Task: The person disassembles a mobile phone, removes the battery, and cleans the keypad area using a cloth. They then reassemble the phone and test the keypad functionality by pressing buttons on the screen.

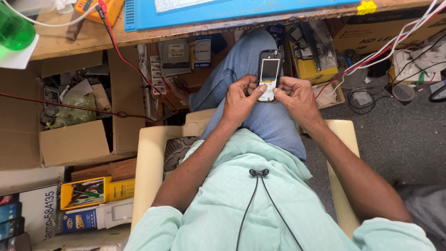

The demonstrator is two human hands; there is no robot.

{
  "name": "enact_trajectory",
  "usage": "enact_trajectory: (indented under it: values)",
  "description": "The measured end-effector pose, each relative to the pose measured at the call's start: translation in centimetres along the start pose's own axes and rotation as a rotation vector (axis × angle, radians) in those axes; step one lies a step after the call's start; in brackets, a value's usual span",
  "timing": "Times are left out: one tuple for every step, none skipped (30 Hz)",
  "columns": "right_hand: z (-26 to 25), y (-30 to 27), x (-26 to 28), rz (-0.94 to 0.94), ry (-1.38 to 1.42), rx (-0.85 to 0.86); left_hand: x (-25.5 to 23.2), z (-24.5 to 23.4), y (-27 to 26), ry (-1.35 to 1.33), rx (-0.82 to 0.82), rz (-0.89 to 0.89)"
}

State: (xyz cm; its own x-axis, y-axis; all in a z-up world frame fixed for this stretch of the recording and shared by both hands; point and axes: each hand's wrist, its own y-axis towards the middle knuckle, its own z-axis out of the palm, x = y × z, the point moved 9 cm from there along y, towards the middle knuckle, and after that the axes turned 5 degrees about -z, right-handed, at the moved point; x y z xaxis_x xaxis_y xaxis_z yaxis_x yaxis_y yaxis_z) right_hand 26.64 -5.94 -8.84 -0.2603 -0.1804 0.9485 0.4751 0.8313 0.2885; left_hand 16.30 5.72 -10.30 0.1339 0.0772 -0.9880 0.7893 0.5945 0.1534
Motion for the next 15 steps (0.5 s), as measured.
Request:
enact_trajectory:
  values:
    - [0.0,-0.07,-0.07,0.005,-0.009,0.0,0.1,-0.04,-0.06,0.013,-0.006,0.004]
    - [-0.05,0.02,-0.04,0.003,-0.02,-0.002,0.16,-0.04,0.1,0.004,-0.003,0.004]
    - [-0.09,0.06,0.01,0.001,-0.031,-0.003,0.2,-0.02,0.13,-0.005,-0.001,0.003]
    - [-0.12,0.22,0.02,0.003,-0.022,-0.004,0.13,-0.03,0.31,-0.013,0.002,0.007]
    - [-0.1,0.27,0.0,0.006,-0.014,-0.005,0.05,-0.07,0.43,-0.001,0.001,0.014]
    - [-0.06,0.13,-0.14,0.015,-0.004,-0.007,0.13,-0.07,0.2,0.011,0.0,0.015]
    - [0.01,0.03,-0.22,0.014,0.004,-0.005,0.2,-0.07,0.0,0.022,-0.001,0.016]
    - [0.06,0.03,-0.31,0.013,0.012,-0.005,0.1,-0.01,-0.04,0.025,0.009,0.03]
    - [0.03,0.16,-0.36,0.013,0.02,-0.004,-0.05,0.06,0.03,0.027,0.02,0.045]
    - [0.04,0.06,-0.4,0.016,0.021,-0.005,-0.17,0.16,-0.06,0.03,0.03,0.058]
    - [-0.02,0.09,-0.4,0.018,0.022,-0.006,-0.27,0.11,-0.03,0.044,0.02,0.063]
    - [-0.08,0.23,-0.34,0.021,0.024,-0.007,-0.41,0.06,0.06,0.058,0.01,0.068]
    - [-0.22,0.45,-0.23,0.02,0.016,-0.013,-0.57,-0.01,0.28,0.071,-0.001,0.073]
    - [-0.3,0.41,-0.23,0.027,0.011,-0.019,-0.62,-0.11,0.3,0.087,-0.014,0.077]
    - [-0.36,0.32,-0.21,0.035,0.006,-0.024,-0.69,-0.2,0.44,0.103,-0.028,0.08]
